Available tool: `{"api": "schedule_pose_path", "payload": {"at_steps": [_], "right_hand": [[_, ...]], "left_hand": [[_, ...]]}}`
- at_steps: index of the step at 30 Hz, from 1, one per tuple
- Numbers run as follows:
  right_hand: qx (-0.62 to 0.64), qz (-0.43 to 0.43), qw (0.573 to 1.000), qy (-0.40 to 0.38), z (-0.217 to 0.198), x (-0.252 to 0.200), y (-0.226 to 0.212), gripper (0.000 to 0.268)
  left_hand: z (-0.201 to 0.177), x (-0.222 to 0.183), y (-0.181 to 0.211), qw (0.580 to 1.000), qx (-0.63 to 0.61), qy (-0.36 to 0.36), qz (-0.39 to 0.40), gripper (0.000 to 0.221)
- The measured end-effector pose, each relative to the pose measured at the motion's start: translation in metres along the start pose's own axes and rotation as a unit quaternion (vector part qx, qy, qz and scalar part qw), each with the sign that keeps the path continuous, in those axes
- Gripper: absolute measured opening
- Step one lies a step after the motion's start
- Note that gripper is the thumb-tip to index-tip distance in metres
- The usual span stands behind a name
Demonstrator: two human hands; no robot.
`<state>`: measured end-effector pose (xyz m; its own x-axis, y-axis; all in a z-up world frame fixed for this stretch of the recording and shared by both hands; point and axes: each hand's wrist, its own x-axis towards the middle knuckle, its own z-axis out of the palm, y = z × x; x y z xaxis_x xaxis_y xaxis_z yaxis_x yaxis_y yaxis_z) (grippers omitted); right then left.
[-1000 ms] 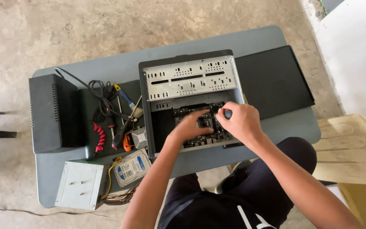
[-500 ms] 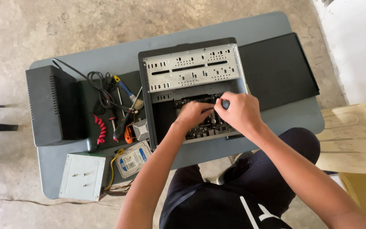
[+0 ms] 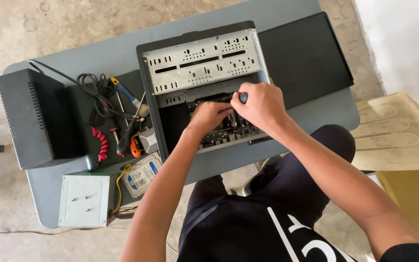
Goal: The person removes a heat sink and a memory module from a computer motherboard, unscrews a component from the chassis, and then works on the motherboard with a screwdriver.
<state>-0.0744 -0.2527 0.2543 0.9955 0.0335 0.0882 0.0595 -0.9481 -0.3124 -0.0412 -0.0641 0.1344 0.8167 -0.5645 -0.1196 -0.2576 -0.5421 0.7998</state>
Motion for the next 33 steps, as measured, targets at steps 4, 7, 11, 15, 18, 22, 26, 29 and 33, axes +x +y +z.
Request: {"api": "schedule_pose_path", "payload": {"at_steps": [4,7,11,15,18,22,26,29,33], "right_hand": [[0.006,0.005,1.000,-0.005,0.001,0.004,0.006,0.025],[0.021,0.006,1.000,-0.003,0.007,0.005,0.011,0.024],[0.019,0.011,1.000,-0.009,0.010,0.011,0.013,0.023],[0.067,-0.009,0.995,-0.075,-0.024,0.015,-0.008,0.020],[0.074,-0.043,0.983,-0.164,-0.044,0.023,-0.016,0.021],[0.061,-0.108,0.954,-0.275,-0.069,0.040,-0.020,0.024],[0.006,-0.238,0.900,-0.365,-0.067,0.043,-0.013,0.022],[-0.129,-0.219,0.898,-0.359,-0.067,0.049,-0.010,0.022],[-0.078,-0.154,0.933,-0.317,-0.104,0.048,-0.027,0.062]], "left_hand": [[-0.002,0.004,0.004,1.000,0.015,-0.009,0.003,0.033],[-0.003,0.002,0.006,1.000,0.011,-0.005,0.008,0.033],[-0.002,0.004,0.003,1.000,0.012,-0.001,0.013,0.033],[-0.008,-0.003,0.007,0.999,-0.018,0.023,0.017,0.032],[-0.013,-0.003,0.009,0.995,-0.087,0.048,0.029,0.047],[-0.011,0.009,0.022,0.981,-0.151,0.101,0.062,0.048],[0.004,0.017,0.004,0.981,-0.174,0.046,0.068,0.023],[-0.013,0.014,0.019,0.977,-0.200,0.004,0.069,0.034],[-0.022,0.013,0.034,0.979,-0.200,0.032,0.035,0.038]]}}
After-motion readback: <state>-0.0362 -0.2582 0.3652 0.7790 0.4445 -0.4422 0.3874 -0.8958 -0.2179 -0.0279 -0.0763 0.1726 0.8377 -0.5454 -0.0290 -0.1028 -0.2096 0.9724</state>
